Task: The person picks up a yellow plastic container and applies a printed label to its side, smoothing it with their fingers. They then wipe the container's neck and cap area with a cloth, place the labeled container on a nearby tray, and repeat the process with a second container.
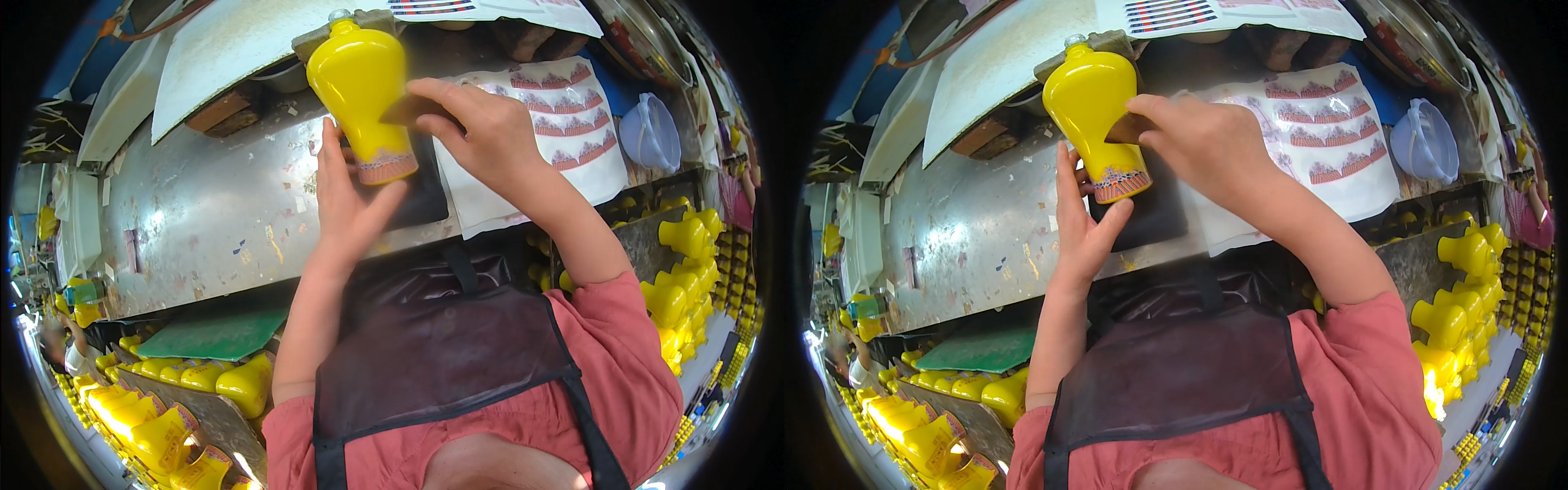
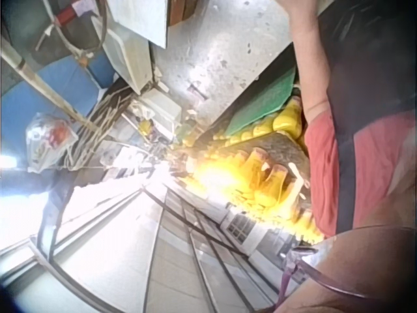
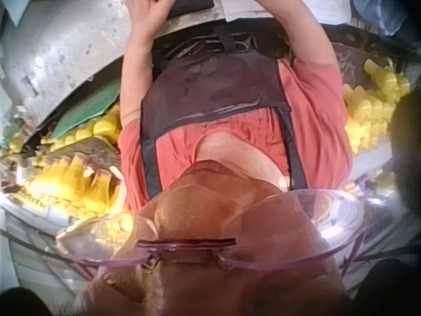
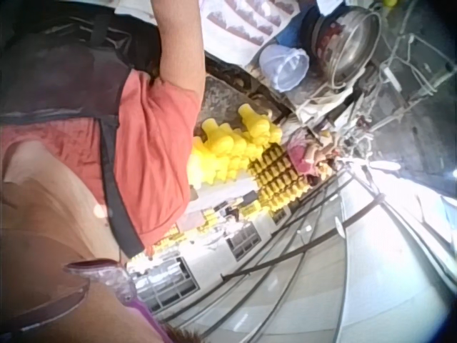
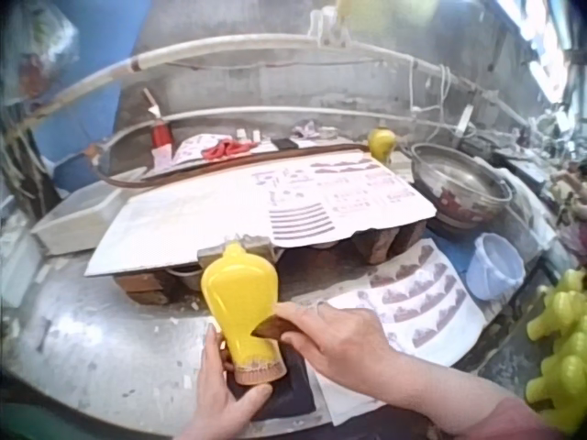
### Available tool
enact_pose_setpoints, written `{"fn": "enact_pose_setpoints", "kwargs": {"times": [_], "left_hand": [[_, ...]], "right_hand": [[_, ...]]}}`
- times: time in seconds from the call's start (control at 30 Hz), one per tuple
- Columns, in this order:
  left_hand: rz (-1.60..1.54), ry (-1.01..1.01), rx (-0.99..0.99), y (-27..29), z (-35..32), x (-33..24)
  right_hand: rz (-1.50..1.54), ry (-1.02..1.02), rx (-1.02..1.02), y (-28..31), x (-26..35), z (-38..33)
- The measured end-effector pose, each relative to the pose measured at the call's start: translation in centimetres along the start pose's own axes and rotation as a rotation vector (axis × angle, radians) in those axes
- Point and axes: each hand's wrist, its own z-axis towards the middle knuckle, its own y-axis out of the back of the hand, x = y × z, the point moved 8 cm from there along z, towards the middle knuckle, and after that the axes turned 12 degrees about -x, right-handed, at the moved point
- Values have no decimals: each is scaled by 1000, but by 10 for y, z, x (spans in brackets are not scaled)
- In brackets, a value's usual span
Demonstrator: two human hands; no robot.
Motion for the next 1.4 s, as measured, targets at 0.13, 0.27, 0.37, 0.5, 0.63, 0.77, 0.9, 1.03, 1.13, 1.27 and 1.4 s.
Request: {"fn": "enact_pose_setpoints", "kwargs": {"times": [0.13,0.27,0.37,0.5,0.63,0.77,0.9,1.03,1.13,1.27,1.4], "left_hand": [[144,59,-57,-7,6,6],[207,6,-99,-9,7,11],[66,42,-139,-10,9,14],[-386,342,-141,-12,3,25],[-269,282,-76,-10,6,18],[-13,67,-77,-11,5,4],[60,20,-115,-9,14,5],[143,-7,-136,-11,27,11],[-61,121,-141,-13,27,17],[-340,290,-161,-7,19,17],[189,-194,-89,2,7,-23]], "right_hand": [[236,-253,140,-16,-9,-36],[208,-619,161,-18,-43,-65],[336,-682,63,-12,-32,-69],[316,-585,144,-23,-3,-71],[290,-682,97,-21,-32,-76],[378,-680,125,-18,-47,-77],[437,-534,138,-18,-37,-59],[174,-547,104,-8,-36,-51],[311,-459,107,-9,-13,-53],[241,-594,239,-22,-18,-63],[263,-690,148,-10,-31,-62]]}}
